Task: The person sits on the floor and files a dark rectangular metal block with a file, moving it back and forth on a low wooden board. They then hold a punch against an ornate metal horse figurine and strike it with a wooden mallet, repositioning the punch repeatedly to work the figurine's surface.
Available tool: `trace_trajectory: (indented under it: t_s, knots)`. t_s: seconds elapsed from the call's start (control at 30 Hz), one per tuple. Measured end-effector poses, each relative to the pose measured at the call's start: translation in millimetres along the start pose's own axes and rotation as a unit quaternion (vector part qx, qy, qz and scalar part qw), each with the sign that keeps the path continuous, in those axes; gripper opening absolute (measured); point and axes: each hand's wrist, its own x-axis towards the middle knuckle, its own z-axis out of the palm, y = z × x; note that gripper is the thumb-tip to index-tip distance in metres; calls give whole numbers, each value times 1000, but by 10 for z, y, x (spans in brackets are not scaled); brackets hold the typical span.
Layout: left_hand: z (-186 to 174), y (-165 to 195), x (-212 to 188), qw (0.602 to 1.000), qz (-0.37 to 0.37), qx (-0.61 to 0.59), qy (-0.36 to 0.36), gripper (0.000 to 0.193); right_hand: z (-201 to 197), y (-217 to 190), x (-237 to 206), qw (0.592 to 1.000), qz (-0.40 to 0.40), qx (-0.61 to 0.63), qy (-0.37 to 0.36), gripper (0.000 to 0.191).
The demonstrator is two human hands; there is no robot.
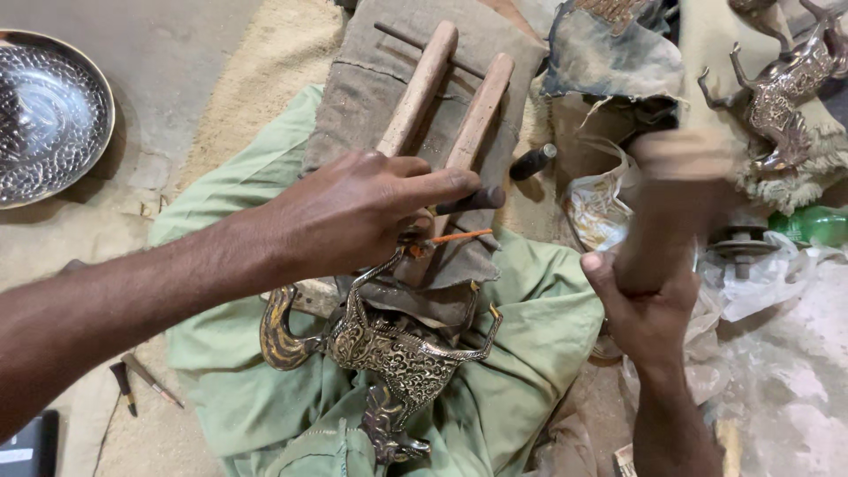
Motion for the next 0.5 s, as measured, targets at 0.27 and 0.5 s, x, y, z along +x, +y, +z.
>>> trace_trajectory:
  t_s: [0.27,0.5]
  knots:
    - [-24,-33,36,993,104,-8,53,66,-40,-74,-11,988,28,-148,-27,43]
    - [-63,-3,67,997,72,-6,-6,71,25,-54,-68,990,131,41,-20,30]
